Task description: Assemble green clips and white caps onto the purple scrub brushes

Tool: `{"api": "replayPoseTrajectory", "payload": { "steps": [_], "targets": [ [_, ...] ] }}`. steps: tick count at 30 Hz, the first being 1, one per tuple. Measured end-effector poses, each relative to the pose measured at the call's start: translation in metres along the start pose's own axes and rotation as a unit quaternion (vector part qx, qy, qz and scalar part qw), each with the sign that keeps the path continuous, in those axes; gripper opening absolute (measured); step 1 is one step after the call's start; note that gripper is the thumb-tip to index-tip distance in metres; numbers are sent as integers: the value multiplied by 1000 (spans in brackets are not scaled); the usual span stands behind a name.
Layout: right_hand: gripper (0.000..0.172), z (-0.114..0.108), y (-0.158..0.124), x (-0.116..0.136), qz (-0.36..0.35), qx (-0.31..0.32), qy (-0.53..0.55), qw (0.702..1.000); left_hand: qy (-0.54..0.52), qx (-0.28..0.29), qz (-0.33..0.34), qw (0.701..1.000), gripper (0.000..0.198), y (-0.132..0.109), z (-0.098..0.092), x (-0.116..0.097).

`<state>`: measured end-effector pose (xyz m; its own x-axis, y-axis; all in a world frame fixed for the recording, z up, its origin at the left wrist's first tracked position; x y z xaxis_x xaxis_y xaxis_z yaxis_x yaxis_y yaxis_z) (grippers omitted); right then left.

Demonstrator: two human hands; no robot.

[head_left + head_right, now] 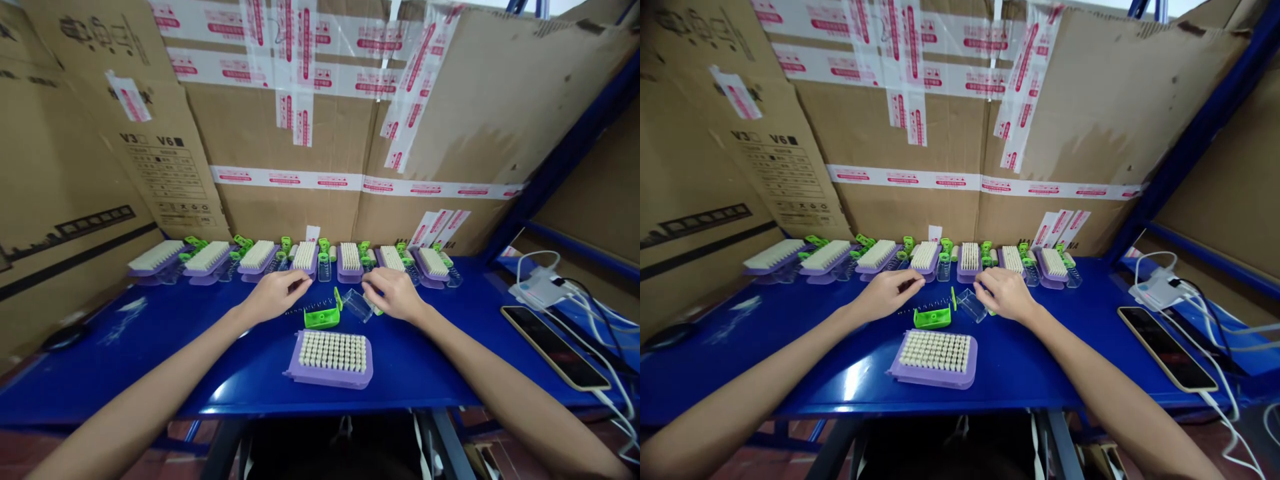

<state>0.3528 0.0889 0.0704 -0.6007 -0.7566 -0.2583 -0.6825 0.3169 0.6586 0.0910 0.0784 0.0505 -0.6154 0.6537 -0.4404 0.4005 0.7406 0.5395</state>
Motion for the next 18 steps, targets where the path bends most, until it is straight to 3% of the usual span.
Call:
{"api": "replayPoseTrajectory", "payload": {
  "steps": [5, 12, 18],
  "targets": [
    [32, -4, -3, 28, -43, 14, 68, 997, 2, -15, 24, 1000, 33, -10, -1, -5],
    [73, -20, -4, 75, -101, 39, 198, 974, -69, -49, 22, 996, 31, -10, -10, -15],
    [64, -21, -3, 108, -147, 67, 230, 960, -129, -45, -6, 991, 35, -8, -4, -14]
  ]
}}
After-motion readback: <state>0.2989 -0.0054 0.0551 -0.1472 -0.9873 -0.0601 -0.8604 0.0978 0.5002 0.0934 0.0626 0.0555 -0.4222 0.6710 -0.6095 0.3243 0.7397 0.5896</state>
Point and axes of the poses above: each hand's wrist, its own y-axis towards the middle knuckle, its own z-axis out of the palm, x = y × z, the point moved 9 cm from there along y, towards the middle knuckle, and after that the axes turned 13 degrees about -y, right-handed, at the moved point
